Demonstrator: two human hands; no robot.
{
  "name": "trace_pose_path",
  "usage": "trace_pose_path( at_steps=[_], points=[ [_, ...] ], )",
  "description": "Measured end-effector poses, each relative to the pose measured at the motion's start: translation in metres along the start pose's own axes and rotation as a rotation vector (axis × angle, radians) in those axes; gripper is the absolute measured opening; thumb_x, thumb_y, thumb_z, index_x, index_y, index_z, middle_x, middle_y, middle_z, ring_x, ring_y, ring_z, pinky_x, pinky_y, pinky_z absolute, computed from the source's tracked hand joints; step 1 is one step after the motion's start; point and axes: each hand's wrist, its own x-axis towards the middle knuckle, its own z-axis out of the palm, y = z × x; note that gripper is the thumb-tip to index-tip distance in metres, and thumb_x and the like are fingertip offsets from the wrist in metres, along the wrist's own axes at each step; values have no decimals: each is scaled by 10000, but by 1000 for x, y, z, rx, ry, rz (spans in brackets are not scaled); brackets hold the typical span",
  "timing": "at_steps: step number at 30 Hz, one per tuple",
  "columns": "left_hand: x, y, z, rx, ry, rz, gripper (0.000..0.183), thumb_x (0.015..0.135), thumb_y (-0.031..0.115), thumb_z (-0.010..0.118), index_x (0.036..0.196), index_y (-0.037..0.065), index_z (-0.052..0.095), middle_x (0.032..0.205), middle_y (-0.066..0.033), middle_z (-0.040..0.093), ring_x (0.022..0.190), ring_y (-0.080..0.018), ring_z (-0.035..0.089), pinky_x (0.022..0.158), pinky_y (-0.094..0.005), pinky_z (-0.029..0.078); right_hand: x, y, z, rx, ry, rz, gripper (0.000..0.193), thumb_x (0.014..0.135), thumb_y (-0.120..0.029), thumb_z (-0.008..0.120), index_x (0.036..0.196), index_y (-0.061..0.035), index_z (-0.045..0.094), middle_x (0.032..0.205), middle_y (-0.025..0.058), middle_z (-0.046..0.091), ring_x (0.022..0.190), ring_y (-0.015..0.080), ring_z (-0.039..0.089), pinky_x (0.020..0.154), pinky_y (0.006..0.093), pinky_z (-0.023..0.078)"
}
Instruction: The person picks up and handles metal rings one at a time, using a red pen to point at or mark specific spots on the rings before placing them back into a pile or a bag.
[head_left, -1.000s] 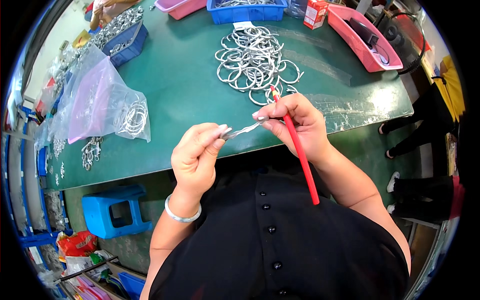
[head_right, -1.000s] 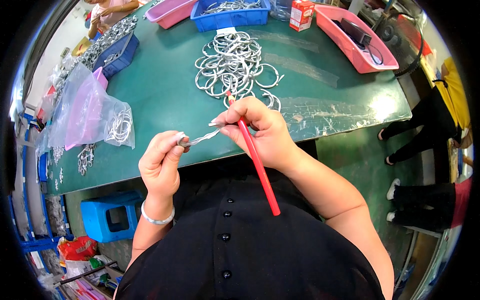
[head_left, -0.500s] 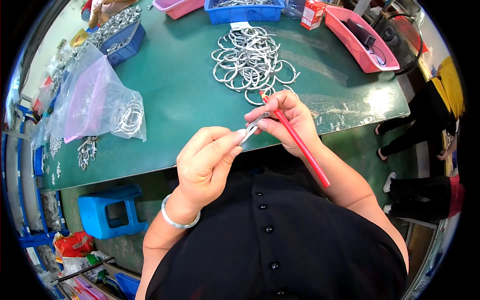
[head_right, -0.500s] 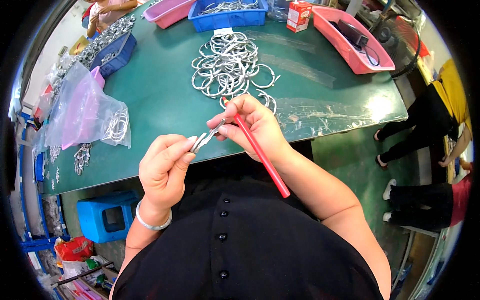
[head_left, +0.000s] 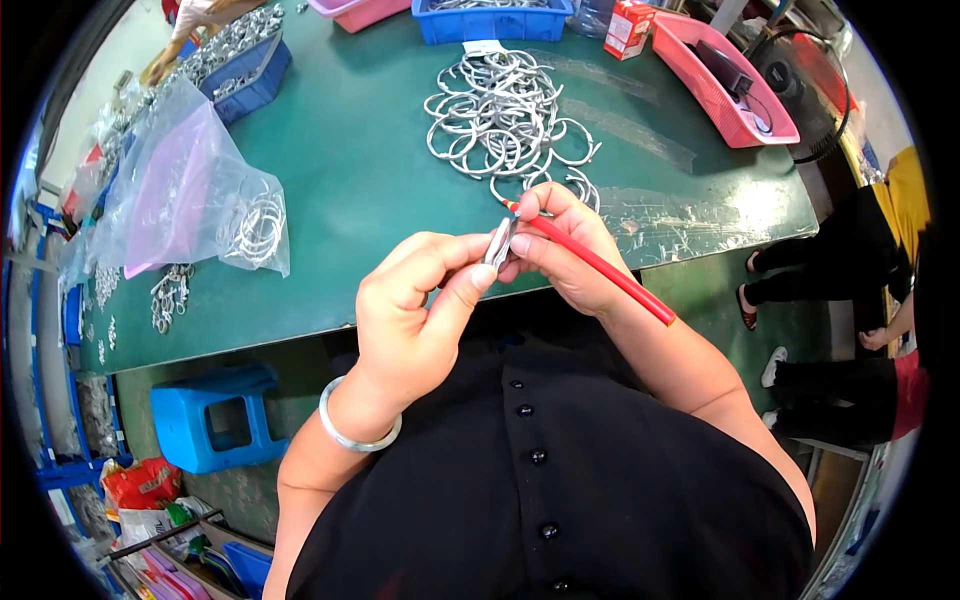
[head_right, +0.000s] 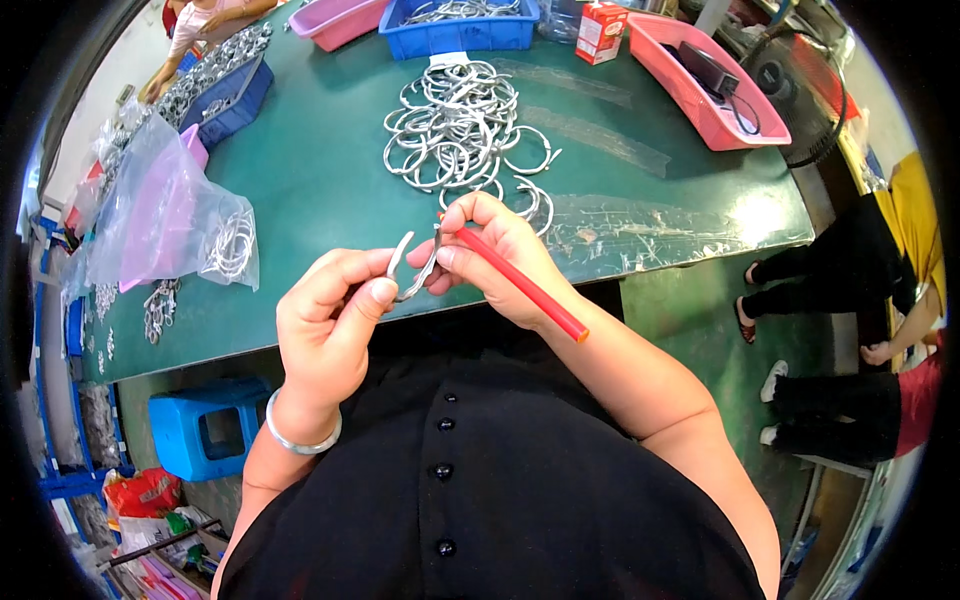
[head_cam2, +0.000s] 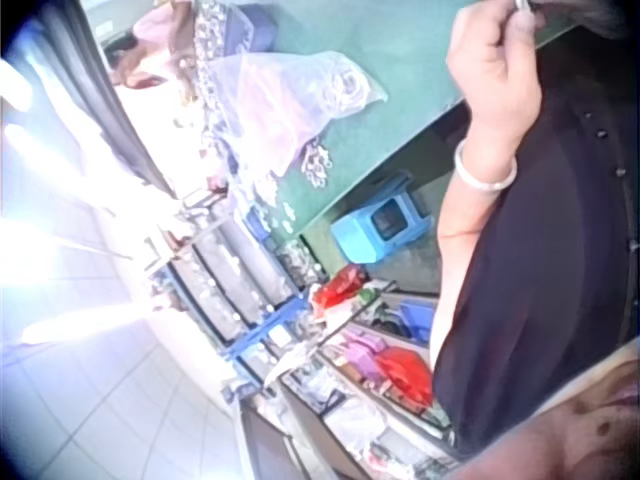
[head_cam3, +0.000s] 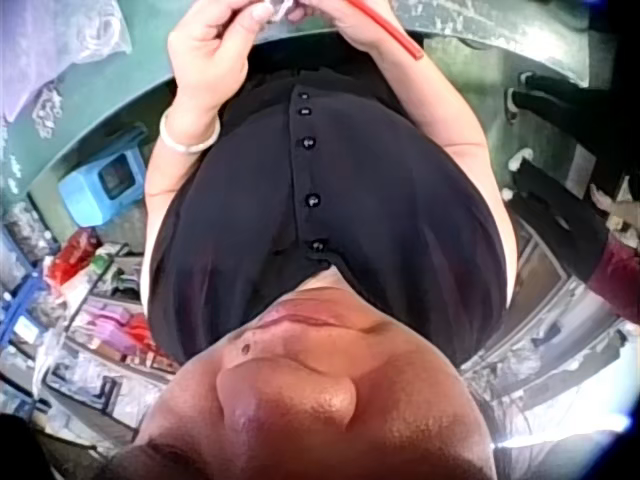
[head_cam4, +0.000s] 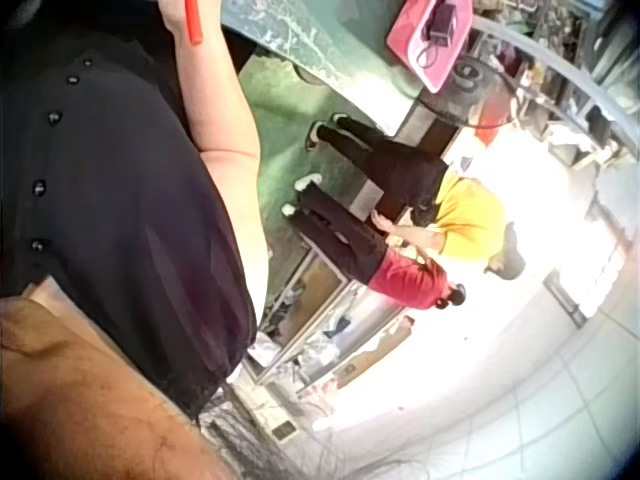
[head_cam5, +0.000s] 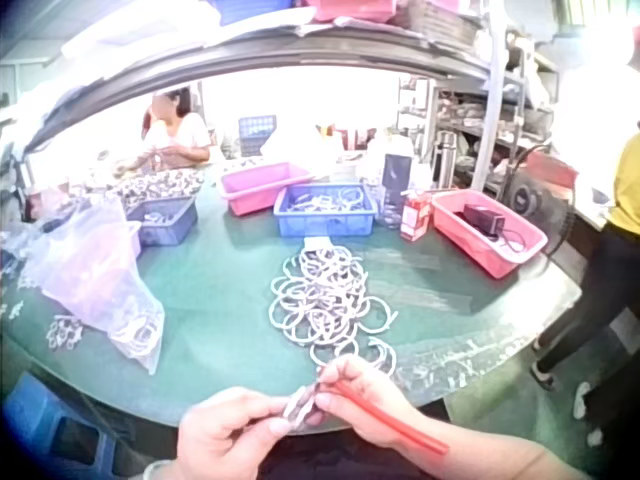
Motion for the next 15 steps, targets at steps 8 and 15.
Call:
trace_pose_path(
  at_steps=[8, 15],
  points=[
    [0, -5, 2, -420, 153, -411, 172, 816, 49, 568, 972, -16, 600, 727, -29, 584, 611, -73, 530, 569, -185, 427, -1, -1, 0, -15, 32, 123, 140, 835, -57, 507, 928, -82, 406, 886, 144, 601, 706, 156, 590, 643, 270, 499],
    [5, -37, -11, -529, 215, -647, 196, 862, 155, 517, 925, -10, 602, 663, -15, 560, 539, -64, 495, 502, -188, 395, -1, -7, 1, 44, 71, 210, 156, 829, -55, 514, 924, -74, 392, 826, 151, 606, 679, 186, 611, 590, 263, 504]
  ],
)
